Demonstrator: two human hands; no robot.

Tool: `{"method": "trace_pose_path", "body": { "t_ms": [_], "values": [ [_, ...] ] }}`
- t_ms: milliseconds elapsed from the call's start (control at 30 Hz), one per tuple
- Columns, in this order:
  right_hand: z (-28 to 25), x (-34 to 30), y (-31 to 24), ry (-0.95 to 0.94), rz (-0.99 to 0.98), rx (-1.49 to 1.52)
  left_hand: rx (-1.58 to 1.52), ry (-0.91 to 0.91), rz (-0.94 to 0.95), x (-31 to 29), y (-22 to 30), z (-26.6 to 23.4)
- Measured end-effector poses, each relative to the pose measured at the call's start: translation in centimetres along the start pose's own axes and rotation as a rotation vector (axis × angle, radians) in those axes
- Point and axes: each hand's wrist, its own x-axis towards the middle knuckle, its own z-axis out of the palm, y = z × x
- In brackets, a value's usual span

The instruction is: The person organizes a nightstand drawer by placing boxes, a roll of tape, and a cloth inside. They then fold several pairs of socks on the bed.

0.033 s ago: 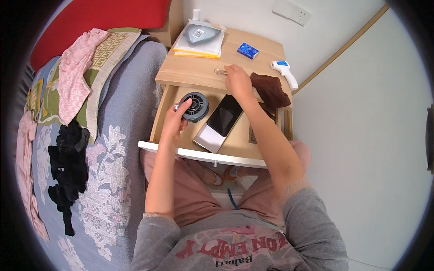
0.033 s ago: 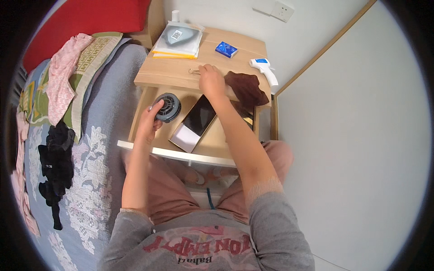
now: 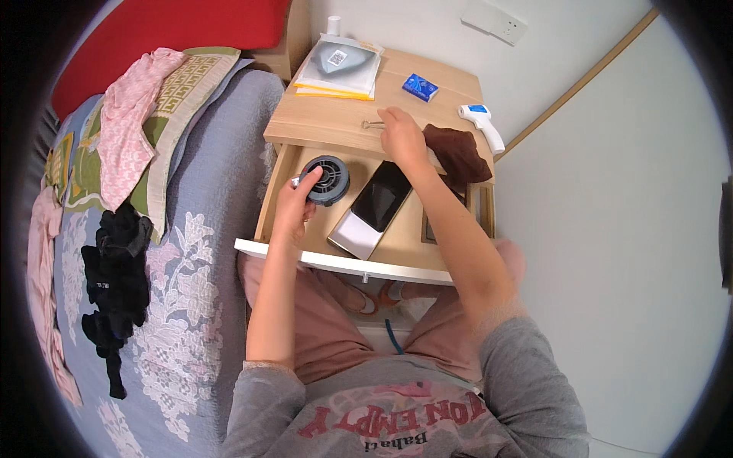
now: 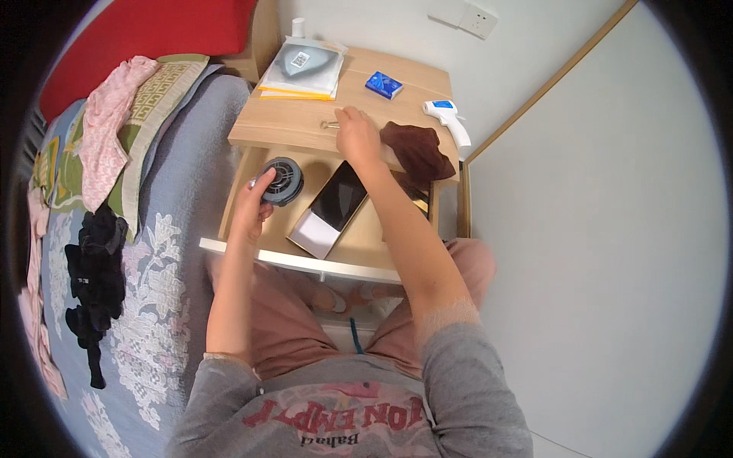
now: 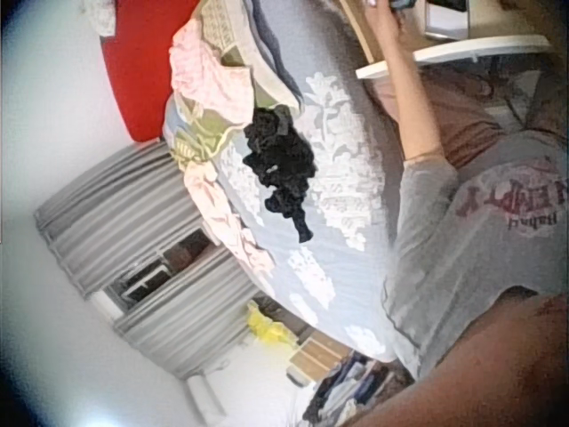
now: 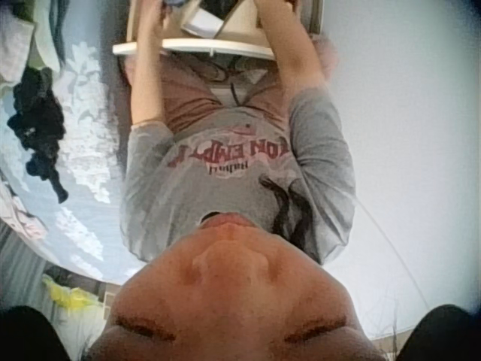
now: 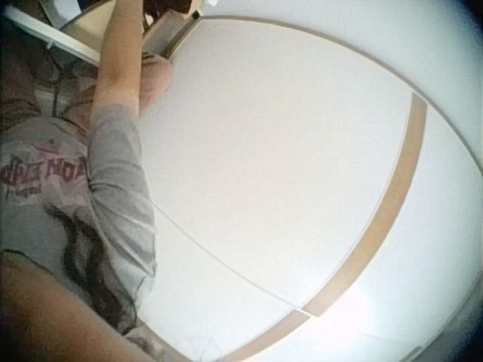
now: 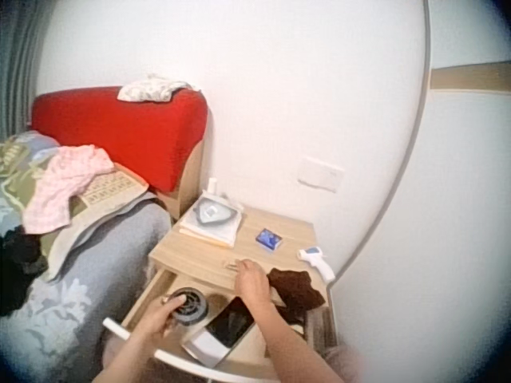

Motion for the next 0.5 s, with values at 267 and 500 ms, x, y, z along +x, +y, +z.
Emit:
{"method": "trace_pose_path", "body": {
  "t_ms": [267,500],
  "values": [
    [-5.6,-6.2,-10.7,-0.907,0.233,-0.131,-0.130,0.205,0.059,0.1,-0.4,-1.2],
    [-1.1,-11.6,-9.2,-0.800,0.132,-0.297,-0.069,0.189,0.046,0.2,-0.4,-1.4]
  ]
}}
